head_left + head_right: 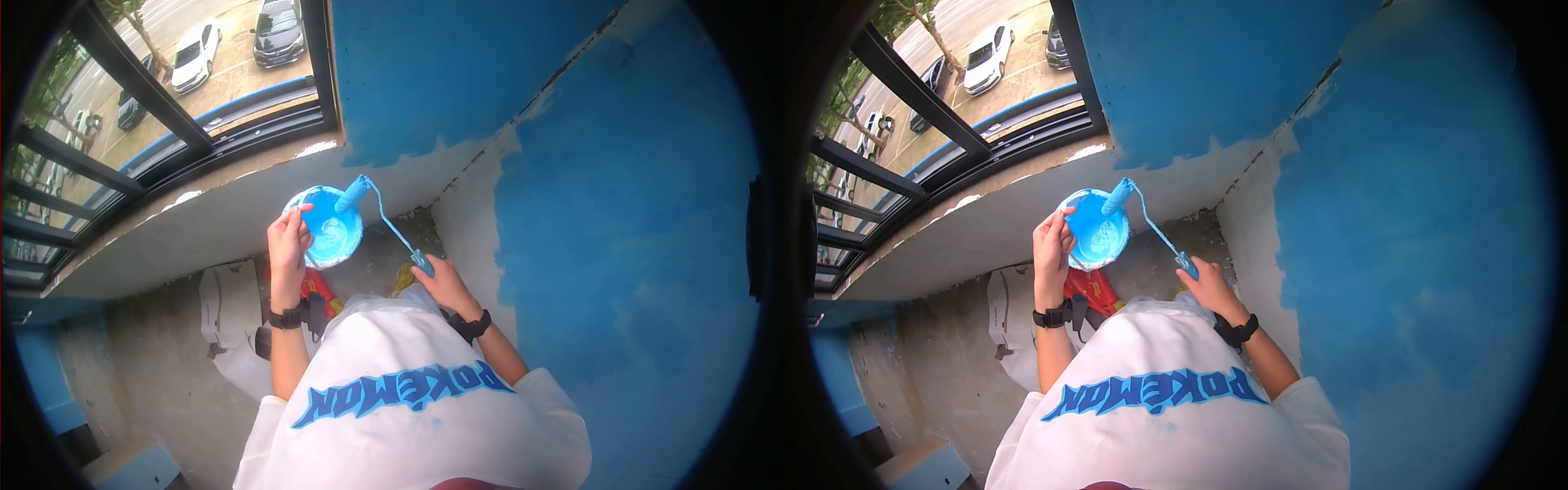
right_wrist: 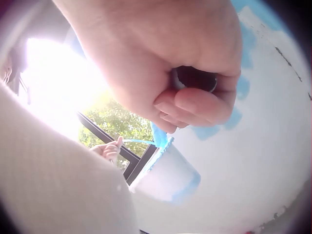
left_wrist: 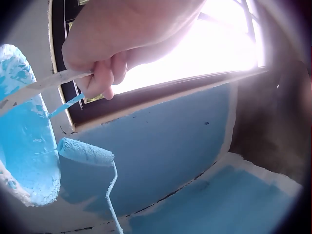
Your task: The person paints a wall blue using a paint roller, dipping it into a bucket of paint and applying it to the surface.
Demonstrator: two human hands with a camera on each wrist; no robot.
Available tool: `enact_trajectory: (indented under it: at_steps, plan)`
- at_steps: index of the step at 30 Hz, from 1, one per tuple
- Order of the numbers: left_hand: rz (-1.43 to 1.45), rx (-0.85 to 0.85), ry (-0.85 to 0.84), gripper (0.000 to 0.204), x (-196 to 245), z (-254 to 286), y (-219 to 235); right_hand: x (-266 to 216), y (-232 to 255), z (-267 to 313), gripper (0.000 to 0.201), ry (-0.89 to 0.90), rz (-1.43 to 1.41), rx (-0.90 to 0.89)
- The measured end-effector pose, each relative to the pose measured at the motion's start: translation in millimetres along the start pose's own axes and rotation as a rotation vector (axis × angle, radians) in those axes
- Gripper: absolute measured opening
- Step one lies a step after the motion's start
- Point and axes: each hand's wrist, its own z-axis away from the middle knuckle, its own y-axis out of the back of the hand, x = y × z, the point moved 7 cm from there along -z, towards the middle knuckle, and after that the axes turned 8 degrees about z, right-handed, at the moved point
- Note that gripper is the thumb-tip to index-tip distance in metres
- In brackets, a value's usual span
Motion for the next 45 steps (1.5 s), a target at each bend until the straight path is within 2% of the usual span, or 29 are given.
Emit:
enact_trajectory:
  at_steps: [4,6,8,9,12,16,23,29,33,38,45]
  plan:
    - [-0.084,0.068,0.016,0.027,-12,-5,14,6,-3,-32,0.027,-0.05,-0.062,0.006]
    - [-0.104,0.092,0.014,0.027,-14,-3,20,2,-2,-47,0.029,0.016,-0.097,0.06]
    - [-0.114,0.09,0.003,0.027,-13,1,27,5,-15,-55,0.03,-0.383,-0.561,-0.211]
    - [-0.118,0.093,0.002,0.027,-12,5,30,4,-20,-60,0.031,-0.377,-0.693,-0.244]
    - [-0.107,0.121,-0.014,0.027,-6,17,43,0,-30,-73,0.032,-0.429,-0.846,-0.293]
    - [-0.074,0.197,-0.03,0.026,1,38,67,2,-47,-89,0.033,-0.465,-0.904,-0.268]
    - [-0.041,0.348,-0.023,0.027,5,78,114,36,-105,-106,0.031,-0.506,-0.937,-0.285]
    - [-0.005,0.388,-0.043,0.028,8,100,136,46,-128,-116,0.032,-0.538,-0.964,-0.275]
    - [-0.004,0.379,-0.043,0.028,7,107,145,37,-111,-112,0.032,-0.495,-1.012,-0.289]
    - [-0.001,0.347,-0.035,0.028,6,104,150,-3,-67,-90,0.032,-0.441,-0.996,-0.261]
    - [0.005,0.299,0.008,0.028,2,89,136,-23,-18,-79,0.032,-0.431,-0.981,-0.227]
